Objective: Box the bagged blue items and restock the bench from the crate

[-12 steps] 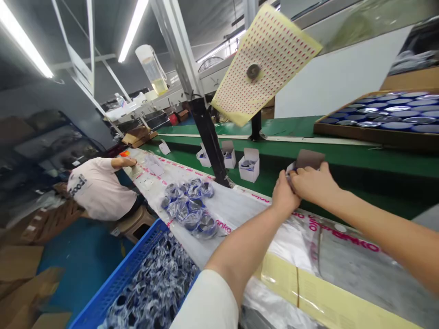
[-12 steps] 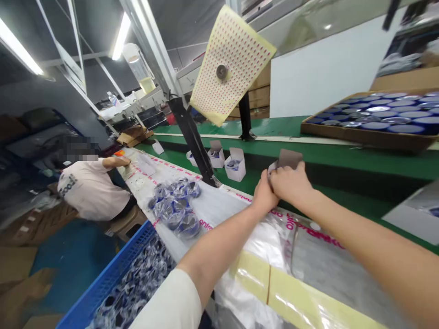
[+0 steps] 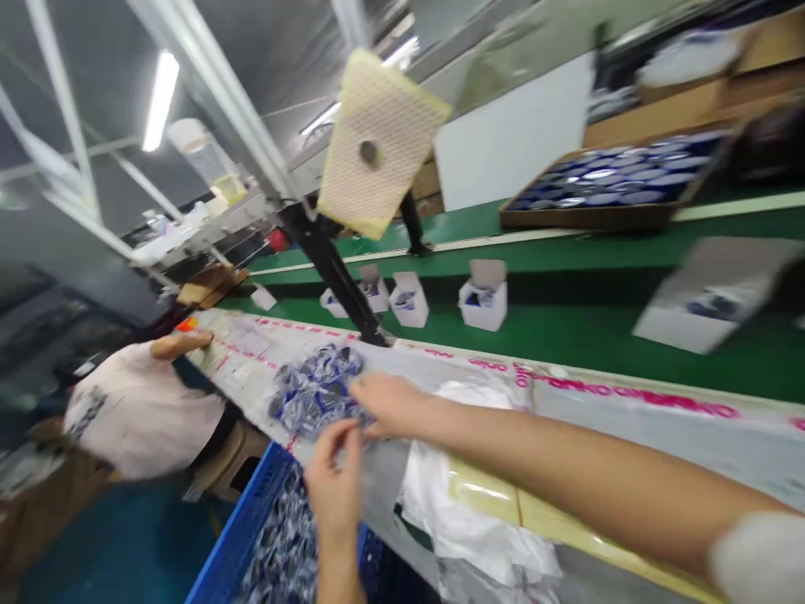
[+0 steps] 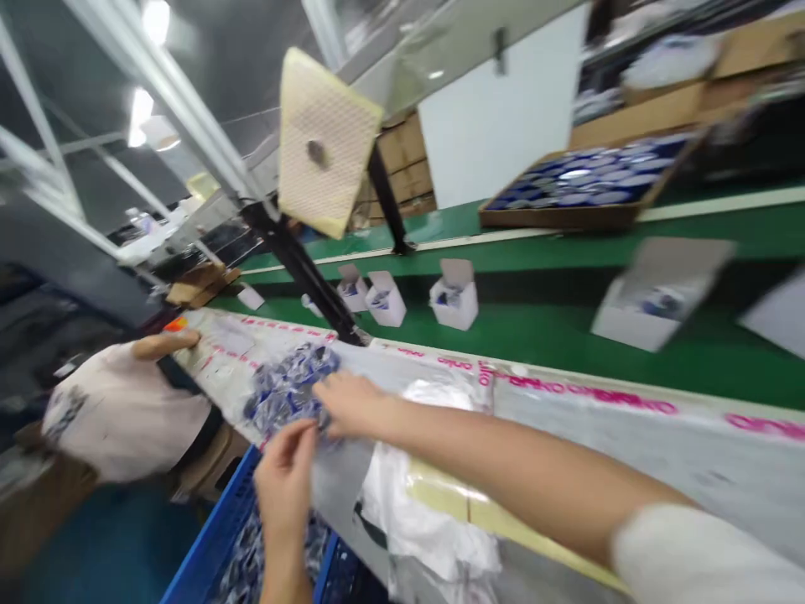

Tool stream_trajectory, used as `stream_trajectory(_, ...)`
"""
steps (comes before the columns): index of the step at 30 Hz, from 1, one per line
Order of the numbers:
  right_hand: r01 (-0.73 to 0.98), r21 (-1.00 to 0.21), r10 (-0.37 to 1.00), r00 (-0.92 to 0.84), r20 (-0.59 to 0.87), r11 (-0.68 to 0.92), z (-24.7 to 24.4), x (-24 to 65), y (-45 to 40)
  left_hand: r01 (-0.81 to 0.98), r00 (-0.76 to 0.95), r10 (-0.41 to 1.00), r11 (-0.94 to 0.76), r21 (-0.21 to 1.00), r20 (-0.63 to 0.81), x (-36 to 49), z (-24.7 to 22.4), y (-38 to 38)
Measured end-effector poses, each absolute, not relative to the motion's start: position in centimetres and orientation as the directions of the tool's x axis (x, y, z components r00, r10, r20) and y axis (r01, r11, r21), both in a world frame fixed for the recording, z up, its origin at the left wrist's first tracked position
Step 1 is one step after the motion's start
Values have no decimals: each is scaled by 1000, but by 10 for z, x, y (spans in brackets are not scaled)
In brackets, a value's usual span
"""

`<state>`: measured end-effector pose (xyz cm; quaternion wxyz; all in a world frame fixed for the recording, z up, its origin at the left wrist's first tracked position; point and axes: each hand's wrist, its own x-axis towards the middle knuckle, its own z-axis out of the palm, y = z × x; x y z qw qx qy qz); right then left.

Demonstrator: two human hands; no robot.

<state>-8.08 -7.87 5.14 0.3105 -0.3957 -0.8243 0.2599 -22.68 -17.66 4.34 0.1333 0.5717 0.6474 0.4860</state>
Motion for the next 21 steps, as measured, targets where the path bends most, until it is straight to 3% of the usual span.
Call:
stream_trajectory(2,564,-547,770,-570,285,619,38,-104,-89,678,-508,704,-29,734,497,-262,29,-175)
stream_trajectory(4,610,-500,780,-565,269,615,29,-114,-94,730,-451,738,-18,683,502,-282,13,-161)
stream_trajectory(7,583,-597,817,-521,246,551,32,-95,-96,794,-311,823,-50,606,475,-288,-6,-142)
stream_trajectory(11,414,-817,863,-470,185,400,62,-4,-96,881,-240,778,-77,467,580,-285,-18,-131)
stream_trajectory(14,436,-839,929,-310,201,327,84,96,-96,910,-264,736,-25,415,623,-287,-24,-125)
stream_trajectory(16,615,-756,959,-4,283,225,90,161,-96,915,-272,726,-8,403,631,-285,-29,-121)
stream_trajectory(18,737,-672,900,236,365,79,87,214,-98,911,-265,720,-31,411,641,-278,-33,-118)
stream_trajectory(21,917,-362,818,335,468,-168,68,259,-101,881,-242,731,-110,461,638,-261,-38,-115)
